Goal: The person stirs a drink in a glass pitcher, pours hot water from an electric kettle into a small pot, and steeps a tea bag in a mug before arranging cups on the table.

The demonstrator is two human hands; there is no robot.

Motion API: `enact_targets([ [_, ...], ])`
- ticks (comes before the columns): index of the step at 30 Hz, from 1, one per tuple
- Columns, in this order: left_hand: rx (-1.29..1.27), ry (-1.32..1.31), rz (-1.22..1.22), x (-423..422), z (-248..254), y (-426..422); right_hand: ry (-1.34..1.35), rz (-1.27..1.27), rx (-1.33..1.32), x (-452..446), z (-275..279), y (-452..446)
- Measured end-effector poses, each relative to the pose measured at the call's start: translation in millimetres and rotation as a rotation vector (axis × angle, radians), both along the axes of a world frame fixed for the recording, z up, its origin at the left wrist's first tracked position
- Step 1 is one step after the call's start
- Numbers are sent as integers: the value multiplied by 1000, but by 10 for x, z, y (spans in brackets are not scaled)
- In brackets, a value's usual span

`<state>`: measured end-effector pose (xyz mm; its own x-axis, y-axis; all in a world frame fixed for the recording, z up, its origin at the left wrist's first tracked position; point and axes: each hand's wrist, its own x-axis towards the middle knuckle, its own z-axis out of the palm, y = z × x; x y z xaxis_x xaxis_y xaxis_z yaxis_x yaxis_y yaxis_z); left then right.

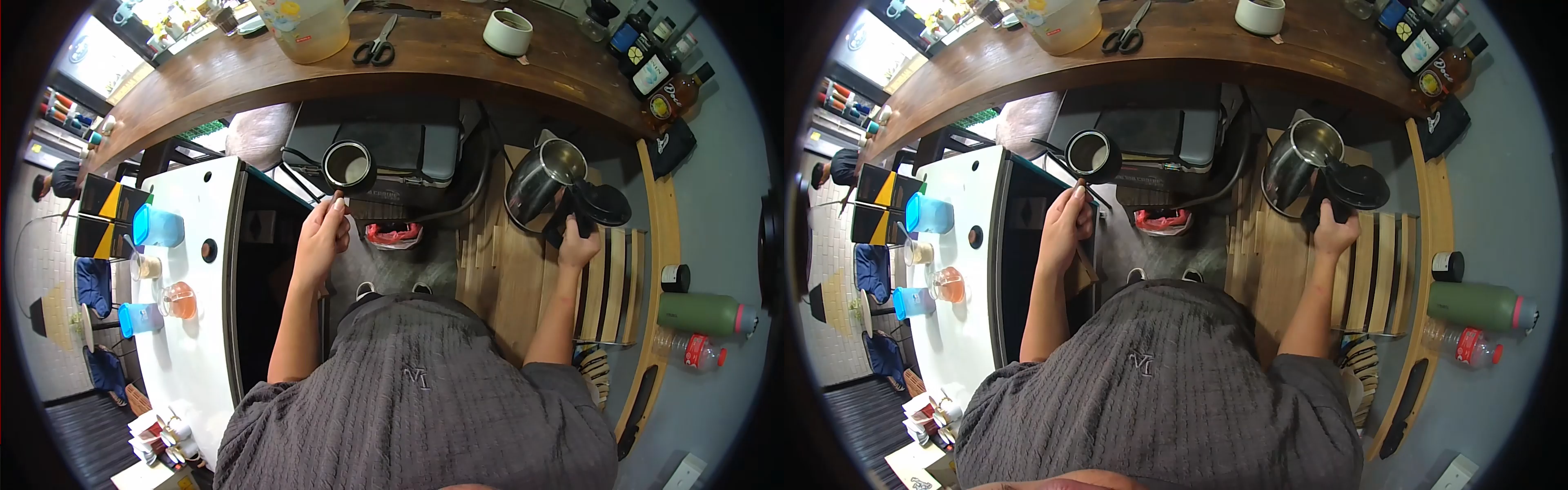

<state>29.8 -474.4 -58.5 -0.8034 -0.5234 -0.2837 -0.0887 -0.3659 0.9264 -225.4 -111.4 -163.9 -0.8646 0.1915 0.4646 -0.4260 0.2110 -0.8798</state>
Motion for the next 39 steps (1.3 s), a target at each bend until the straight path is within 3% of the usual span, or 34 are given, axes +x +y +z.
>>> enact_targets([
  [1,-5,12,-8,15,-9,-28,-138,85,-32,13,71,2],
  [5,-13,17,1,79,5,-104,-201,280,-81,130,439,-197],
  [16,-39,-33,-9,344,76,-400,-274,769,3,493,1427,-1144],
  [18,-44,-27,-4,387,71,-455,-257,855,120,505,1613,-1307],
  [28,-97,-89,-28,591,2,-625,-199,960,515,617,2143,-1999],
  [39,-178,-145,-67,671,-140,-696,-248,1034,611,727,2323,-2298],
])
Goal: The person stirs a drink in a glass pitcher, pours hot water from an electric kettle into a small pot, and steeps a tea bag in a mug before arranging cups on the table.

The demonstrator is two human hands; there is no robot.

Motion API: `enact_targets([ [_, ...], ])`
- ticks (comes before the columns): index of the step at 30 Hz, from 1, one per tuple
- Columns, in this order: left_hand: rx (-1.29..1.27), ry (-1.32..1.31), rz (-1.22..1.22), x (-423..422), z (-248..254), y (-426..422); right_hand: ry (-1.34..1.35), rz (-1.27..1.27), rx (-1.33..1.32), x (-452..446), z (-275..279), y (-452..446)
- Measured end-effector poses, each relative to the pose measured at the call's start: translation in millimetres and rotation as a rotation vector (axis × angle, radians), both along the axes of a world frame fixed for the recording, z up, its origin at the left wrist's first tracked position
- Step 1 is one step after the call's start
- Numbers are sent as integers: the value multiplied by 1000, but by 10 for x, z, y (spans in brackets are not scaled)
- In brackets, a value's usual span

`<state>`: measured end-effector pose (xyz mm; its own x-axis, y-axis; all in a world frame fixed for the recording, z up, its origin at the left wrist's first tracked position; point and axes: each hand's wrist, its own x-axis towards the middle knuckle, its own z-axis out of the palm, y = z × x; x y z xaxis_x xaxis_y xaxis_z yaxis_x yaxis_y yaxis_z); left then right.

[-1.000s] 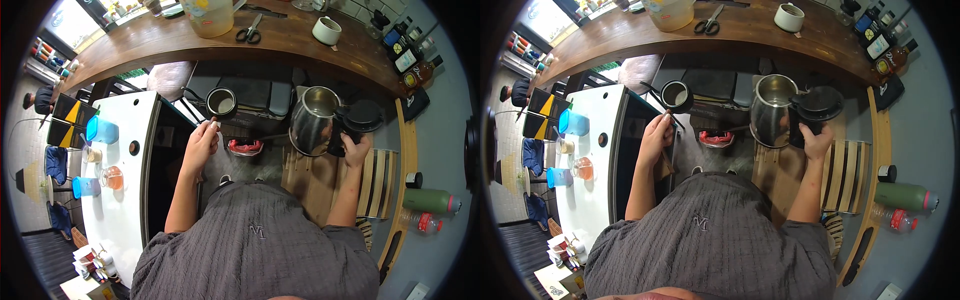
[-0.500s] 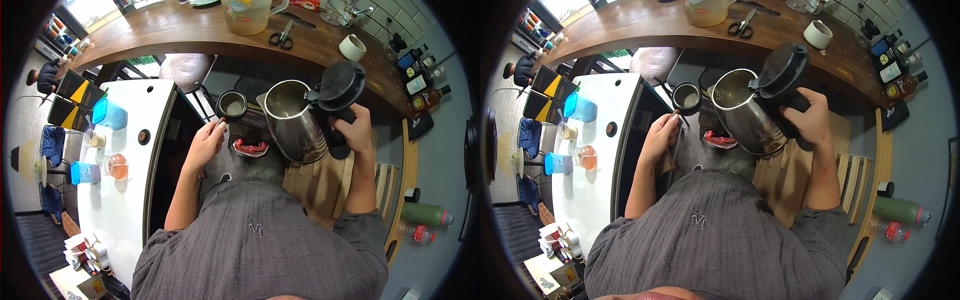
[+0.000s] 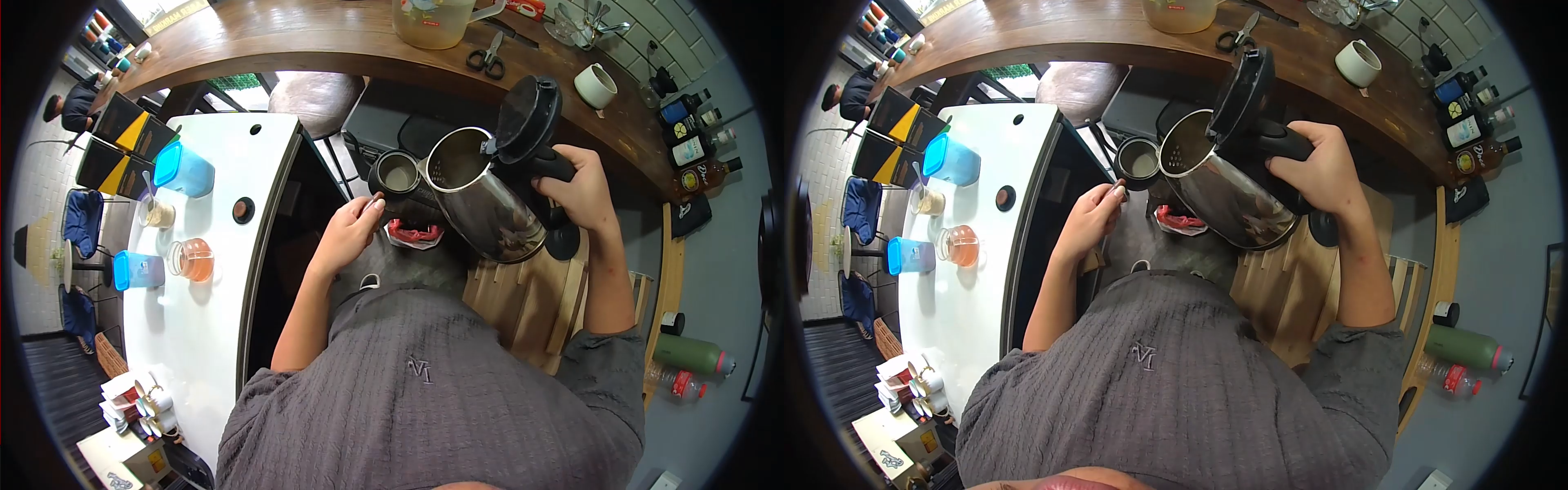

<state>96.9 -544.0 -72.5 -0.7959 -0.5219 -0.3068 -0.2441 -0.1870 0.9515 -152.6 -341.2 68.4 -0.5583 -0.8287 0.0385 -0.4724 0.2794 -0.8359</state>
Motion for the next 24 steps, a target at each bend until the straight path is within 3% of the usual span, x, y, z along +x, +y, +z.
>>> enact_targets([
  [24,-28,-21,-135,-156,-198,19,61,16,140,48,57,28],
])
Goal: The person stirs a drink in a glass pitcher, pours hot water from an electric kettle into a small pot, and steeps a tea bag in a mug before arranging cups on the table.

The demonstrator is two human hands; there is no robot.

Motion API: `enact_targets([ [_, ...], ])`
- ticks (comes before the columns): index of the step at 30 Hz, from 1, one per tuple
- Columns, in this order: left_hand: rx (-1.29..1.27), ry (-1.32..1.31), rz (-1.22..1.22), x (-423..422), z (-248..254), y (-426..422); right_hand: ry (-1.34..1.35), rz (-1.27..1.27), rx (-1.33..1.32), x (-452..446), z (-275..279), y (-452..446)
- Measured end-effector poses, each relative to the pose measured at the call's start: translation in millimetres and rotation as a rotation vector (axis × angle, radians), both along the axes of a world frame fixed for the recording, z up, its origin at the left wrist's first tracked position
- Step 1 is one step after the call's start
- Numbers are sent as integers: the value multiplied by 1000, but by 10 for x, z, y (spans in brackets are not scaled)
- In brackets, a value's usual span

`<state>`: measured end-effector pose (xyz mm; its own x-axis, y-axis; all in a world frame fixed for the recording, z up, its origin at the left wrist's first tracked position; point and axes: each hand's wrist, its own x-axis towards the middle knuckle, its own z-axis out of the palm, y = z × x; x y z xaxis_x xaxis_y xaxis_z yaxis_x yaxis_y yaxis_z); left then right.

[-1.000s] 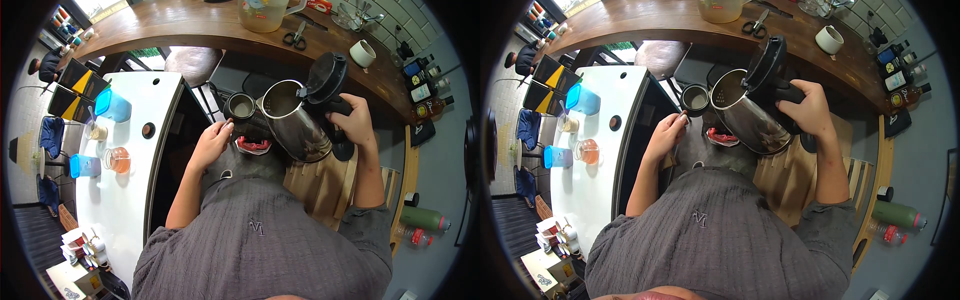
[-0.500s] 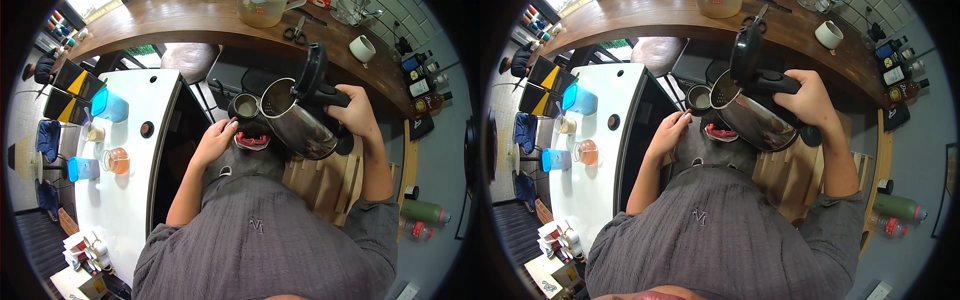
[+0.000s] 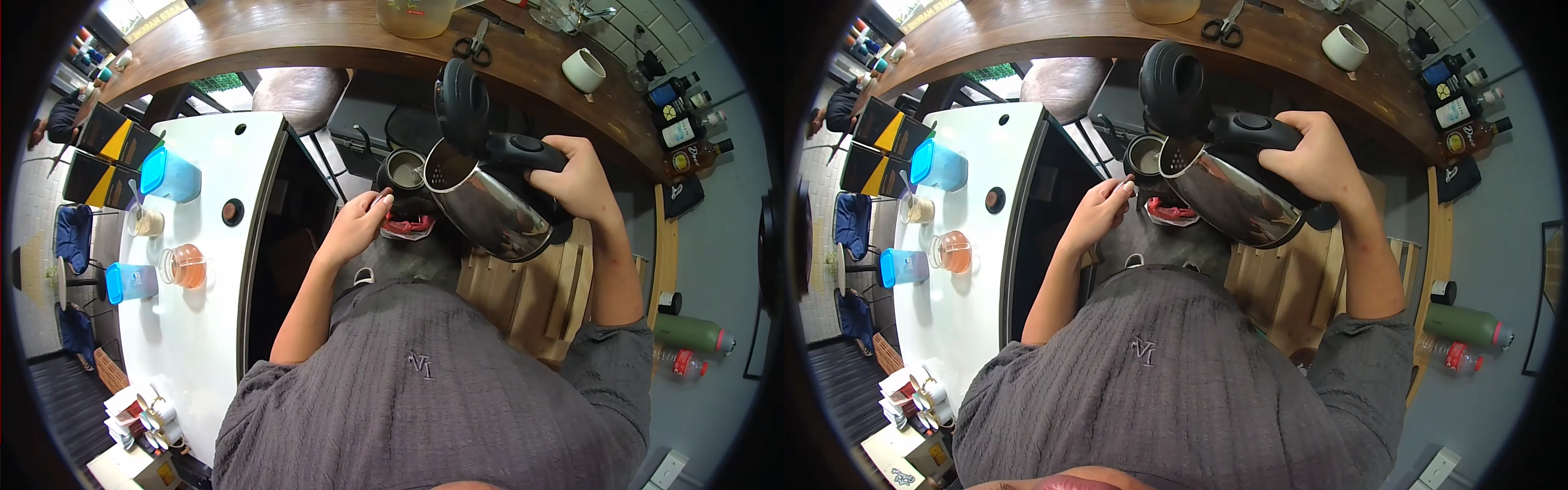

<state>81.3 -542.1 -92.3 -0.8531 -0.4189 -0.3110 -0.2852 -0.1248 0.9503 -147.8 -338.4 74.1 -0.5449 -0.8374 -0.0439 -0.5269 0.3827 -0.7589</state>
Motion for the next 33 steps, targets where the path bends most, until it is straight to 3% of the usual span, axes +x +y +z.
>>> enact_targets([
  [33,70,14,-9,-165,-149,79,7,-55,30,-26,-8,114],
])
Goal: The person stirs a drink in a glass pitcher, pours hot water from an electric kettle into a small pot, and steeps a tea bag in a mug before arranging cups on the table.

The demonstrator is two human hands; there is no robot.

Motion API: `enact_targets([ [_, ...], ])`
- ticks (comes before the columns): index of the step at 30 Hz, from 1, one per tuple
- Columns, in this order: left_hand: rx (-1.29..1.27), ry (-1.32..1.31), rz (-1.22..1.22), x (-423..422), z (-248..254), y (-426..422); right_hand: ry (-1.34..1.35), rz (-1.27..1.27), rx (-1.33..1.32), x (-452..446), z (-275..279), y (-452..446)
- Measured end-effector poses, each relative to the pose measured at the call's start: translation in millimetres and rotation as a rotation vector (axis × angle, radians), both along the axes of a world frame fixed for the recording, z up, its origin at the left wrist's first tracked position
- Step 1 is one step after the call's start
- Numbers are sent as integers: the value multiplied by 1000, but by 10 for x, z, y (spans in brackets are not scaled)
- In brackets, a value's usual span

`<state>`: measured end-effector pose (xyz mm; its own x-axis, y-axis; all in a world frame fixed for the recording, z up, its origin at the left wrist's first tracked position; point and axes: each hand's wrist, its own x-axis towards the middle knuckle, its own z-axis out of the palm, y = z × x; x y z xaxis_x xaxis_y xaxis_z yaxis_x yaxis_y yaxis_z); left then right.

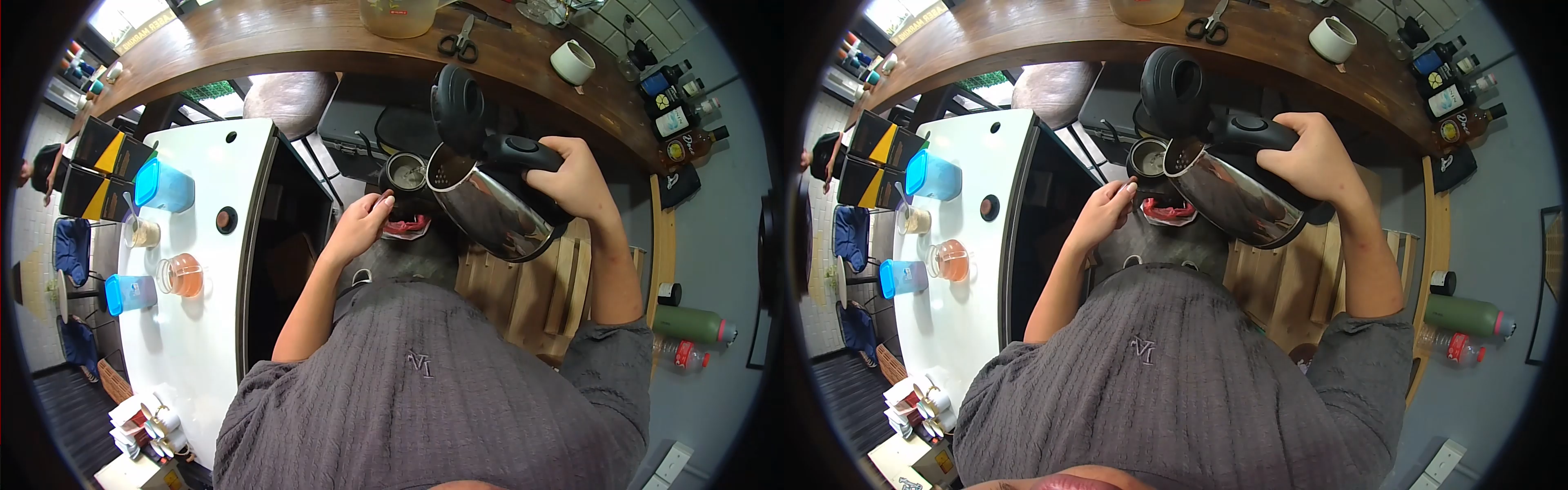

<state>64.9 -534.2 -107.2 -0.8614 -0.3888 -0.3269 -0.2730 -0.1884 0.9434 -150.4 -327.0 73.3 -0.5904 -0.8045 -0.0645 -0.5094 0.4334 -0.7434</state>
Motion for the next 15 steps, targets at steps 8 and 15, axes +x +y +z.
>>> enact_targets([
  [8,7,7,5,-30,-30,45,-9,-7,-27,9,-10,42],
  [15,21,-10,-10,-41,-35,80,-9,-9,-10,17,-17,77],
])
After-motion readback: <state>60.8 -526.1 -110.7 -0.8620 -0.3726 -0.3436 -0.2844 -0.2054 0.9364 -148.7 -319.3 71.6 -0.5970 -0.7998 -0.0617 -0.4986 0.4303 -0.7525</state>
